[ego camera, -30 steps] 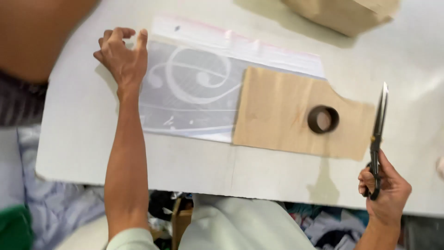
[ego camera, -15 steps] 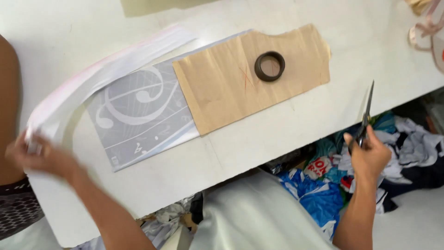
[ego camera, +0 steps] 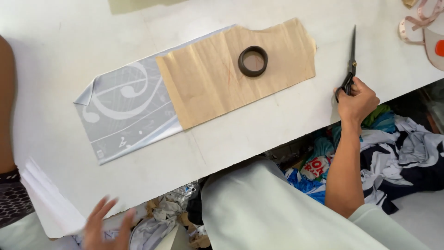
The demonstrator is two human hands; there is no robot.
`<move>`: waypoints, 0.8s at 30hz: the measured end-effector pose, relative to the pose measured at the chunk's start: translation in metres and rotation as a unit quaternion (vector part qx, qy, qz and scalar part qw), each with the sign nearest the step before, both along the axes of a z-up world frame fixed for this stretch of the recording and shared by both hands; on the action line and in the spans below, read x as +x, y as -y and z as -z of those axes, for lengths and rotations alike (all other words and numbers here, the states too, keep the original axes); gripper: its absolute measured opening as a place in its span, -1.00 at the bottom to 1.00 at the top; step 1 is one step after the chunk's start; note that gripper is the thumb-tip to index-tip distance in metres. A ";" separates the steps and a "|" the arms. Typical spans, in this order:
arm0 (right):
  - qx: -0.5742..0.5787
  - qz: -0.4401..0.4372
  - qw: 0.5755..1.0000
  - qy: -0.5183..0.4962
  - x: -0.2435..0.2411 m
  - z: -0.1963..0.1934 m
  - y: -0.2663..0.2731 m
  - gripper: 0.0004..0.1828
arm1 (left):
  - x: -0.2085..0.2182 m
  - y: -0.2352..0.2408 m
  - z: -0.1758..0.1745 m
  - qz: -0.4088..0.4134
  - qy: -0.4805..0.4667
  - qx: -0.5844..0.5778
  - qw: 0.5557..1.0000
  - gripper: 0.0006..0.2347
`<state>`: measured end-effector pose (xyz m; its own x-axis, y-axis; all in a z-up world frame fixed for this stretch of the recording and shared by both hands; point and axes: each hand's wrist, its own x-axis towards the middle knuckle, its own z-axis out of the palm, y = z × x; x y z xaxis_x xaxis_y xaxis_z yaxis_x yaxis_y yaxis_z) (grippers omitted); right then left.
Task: The person is preparing fabric for a garment by placing a paper pattern on it, using a tape roll as a weight, marking the outline with a tool, and cutting the fabric with scissors.
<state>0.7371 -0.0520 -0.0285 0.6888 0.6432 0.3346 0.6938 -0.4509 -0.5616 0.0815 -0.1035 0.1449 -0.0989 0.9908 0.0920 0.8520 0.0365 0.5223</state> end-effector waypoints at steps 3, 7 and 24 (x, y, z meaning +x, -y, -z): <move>-0.050 -0.037 0.998 0.010 0.012 -0.013 -0.006 -0.47 | 0.071 -0.037 0.036 0.047 0.082 -0.166 0.982 -0.60; -0.062 -0.047 0.997 0.020 0.028 -0.026 -0.007 -0.67 | 0.182 -0.059 0.041 0.157 0.125 -0.244 0.949 -0.61; -0.120 -0.471 0.874 -0.005 -0.113 -0.055 -0.180 0.07 | 0.351 -0.013 0.150 0.024 0.237 0.049 0.970 -0.91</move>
<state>0.6236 0.1282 0.0266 -0.1830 0.9771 0.1089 0.8160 0.2127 -0.5375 0.4321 -0.0909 -0.0054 -0.1064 0.9841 0.1422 0.5142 -0.0680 0.8550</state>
